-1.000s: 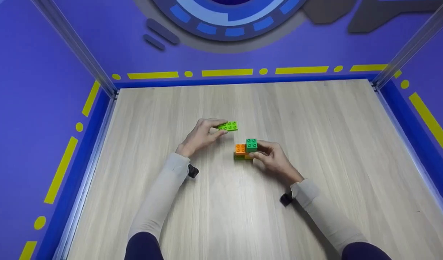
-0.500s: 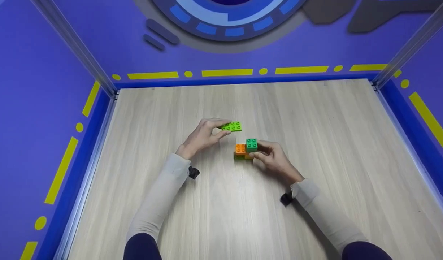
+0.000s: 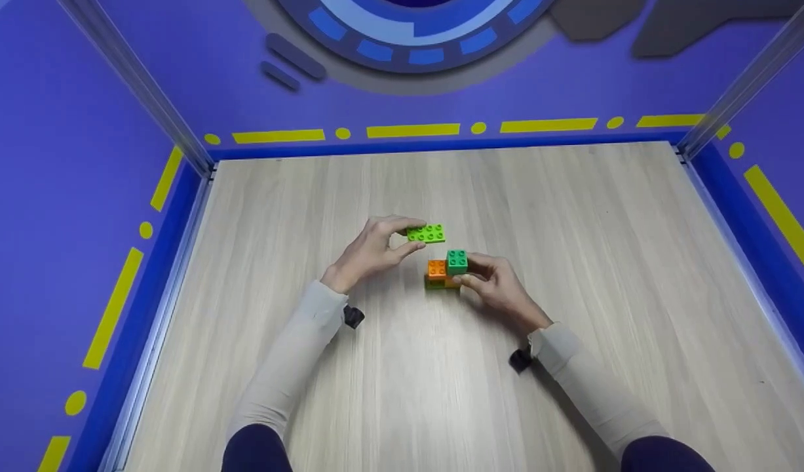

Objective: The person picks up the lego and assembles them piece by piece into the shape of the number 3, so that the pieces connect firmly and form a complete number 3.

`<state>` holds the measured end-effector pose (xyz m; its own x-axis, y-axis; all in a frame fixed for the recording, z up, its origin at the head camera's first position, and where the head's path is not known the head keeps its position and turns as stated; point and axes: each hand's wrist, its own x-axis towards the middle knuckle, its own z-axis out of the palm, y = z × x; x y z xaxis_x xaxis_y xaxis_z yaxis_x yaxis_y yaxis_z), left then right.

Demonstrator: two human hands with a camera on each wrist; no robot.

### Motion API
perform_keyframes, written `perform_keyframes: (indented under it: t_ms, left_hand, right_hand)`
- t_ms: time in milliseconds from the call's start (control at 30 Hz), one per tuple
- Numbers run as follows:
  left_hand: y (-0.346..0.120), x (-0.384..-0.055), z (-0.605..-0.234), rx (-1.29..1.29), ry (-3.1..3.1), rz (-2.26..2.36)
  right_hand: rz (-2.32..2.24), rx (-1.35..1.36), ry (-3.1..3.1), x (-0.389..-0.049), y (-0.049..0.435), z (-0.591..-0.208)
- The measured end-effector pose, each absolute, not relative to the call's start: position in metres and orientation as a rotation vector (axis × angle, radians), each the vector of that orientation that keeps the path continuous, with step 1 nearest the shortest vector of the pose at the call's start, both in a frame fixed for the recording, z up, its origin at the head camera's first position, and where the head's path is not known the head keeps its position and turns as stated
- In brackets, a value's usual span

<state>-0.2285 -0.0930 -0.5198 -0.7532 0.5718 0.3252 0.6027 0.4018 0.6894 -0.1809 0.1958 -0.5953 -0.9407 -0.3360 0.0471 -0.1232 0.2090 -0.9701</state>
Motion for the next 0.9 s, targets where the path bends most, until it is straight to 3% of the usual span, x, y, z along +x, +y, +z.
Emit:
perform_keyframes:
  t_ms: [900]
  left_hand:
    - [-0.077, -0.218, -0.513, -1.198, -2.513, -1.319]
  right_hand:
    - [-1.877, -0.534, 2.266, -0.181, 0.196, -0.596]
